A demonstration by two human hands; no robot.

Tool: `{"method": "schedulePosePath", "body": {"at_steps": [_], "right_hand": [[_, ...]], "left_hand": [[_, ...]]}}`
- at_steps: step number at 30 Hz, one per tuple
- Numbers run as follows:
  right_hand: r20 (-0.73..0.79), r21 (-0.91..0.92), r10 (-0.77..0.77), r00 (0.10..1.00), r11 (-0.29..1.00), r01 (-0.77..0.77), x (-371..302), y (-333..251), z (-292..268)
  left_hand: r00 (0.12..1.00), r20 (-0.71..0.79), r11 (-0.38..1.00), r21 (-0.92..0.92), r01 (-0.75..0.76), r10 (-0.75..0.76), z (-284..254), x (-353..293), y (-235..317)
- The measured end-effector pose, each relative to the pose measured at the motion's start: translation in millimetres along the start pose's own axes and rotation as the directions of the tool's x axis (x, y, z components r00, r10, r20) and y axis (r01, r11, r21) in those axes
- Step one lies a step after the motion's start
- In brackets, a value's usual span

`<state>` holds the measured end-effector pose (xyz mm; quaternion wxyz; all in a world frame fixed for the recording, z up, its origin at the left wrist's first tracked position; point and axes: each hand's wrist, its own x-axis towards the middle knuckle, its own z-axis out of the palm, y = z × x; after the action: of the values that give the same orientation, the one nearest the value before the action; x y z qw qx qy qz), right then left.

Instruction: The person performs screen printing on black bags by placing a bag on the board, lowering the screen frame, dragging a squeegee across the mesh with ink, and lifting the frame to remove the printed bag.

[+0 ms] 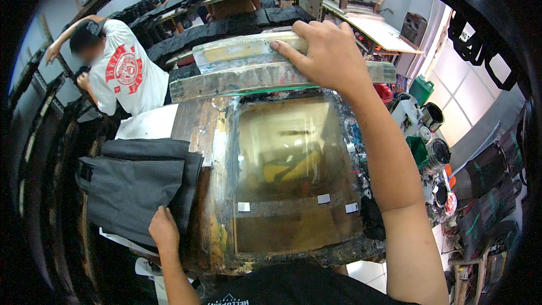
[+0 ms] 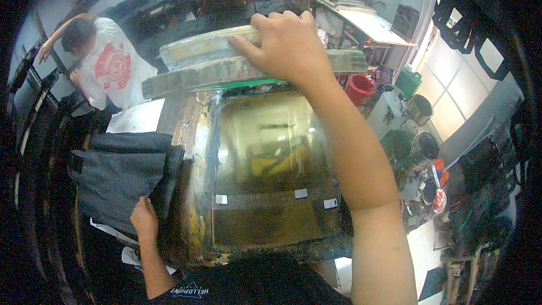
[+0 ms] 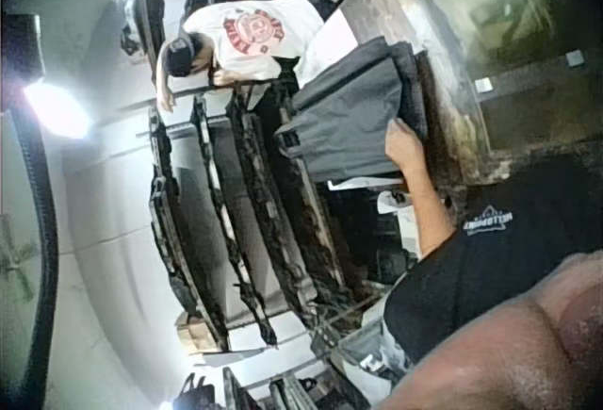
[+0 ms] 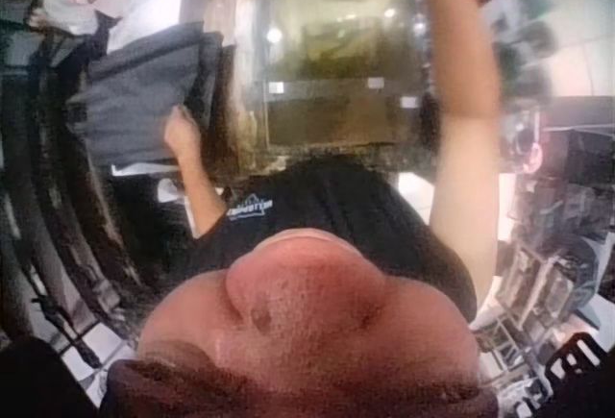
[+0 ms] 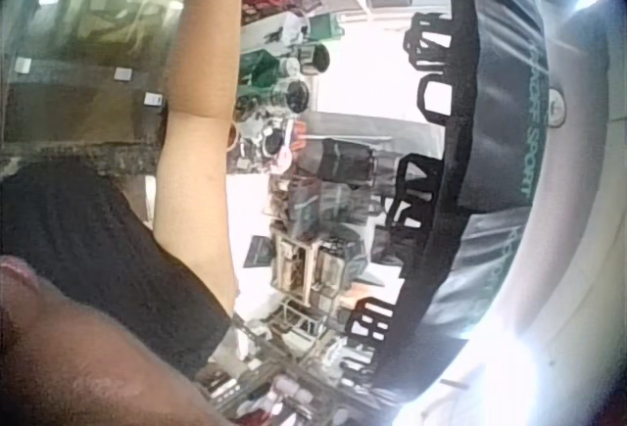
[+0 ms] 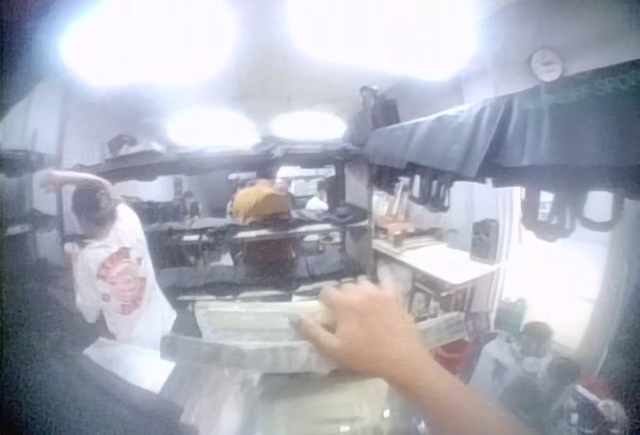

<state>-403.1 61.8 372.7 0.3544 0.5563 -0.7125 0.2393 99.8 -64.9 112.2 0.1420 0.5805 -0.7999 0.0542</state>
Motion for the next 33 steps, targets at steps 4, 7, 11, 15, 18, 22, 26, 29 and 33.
{"method": "schedulePosePath", "body": {"at_steps": [4, 7, 11, 15, 18, 22, 26, 29, 33], "right_hand": [[-0.011, 0.015, 0.004, 1.000, 1.000, -0.004, -2, -1, -2], [-0.004, 0.016, 0.007, 1.000, 1.000, -0.007, -1, 0, -1], [0.080, -0.003, 0.047, 0.996, 0.999, -0.047, 4, 1, -2], [0.095, 0.000, 0.058, 0.994, 0.998, -0.058, 7, -1, -5], [0.090, -0.001, 0.056, 0.994, 0.998, -0.056, 8, -1, -5], [0.081, -0.050, 0.032, 0.996, 0.998, -0.029, 8, 4, 2], [0.017, -0.067, -0.006, 1.000, 0.998, 0.007, 7, 7, 8], [0.021, -0.079, -0.017, 1.000, 0.997, 0.019, 9, 5, 3], [0.374, -0.047, 0.096, 0.923, 0.995, -0.085, 21, 1, -14]], "left_hand": [[0.982, -0.112, 0.988, 0.041, -0.149, 0.152, -26, 16, -1], [0.982, -0.113, 0.988, -0.012, -0.151, 0.149, -63, 42, 0], [0.922, 0.226, 0.939, -0.217, -0.268, 0.315, -117, 77, 19], [0.785, 0.370, 0.864, -0.304, -0.402, 0.496, -100, 92, 88], [0.678, 0.476, 0.828, -0.285, -0.483, 0.560, -59, 92, 156], [0.460, 0.431, 0.594, -0.257, -0.763, 0.777, 13, 76, 267], [0.513, 0.334, 0.612, -0.463, -0.642, 0.791, 57, 28, 369], [0.555, 0.338, 0.618, -0.639, -0.458, 0.760, 62, -15, 379], [0.674, 0.112, 0.582, -0.618, -0.528, 0.730, 63, -25, 333]]}}
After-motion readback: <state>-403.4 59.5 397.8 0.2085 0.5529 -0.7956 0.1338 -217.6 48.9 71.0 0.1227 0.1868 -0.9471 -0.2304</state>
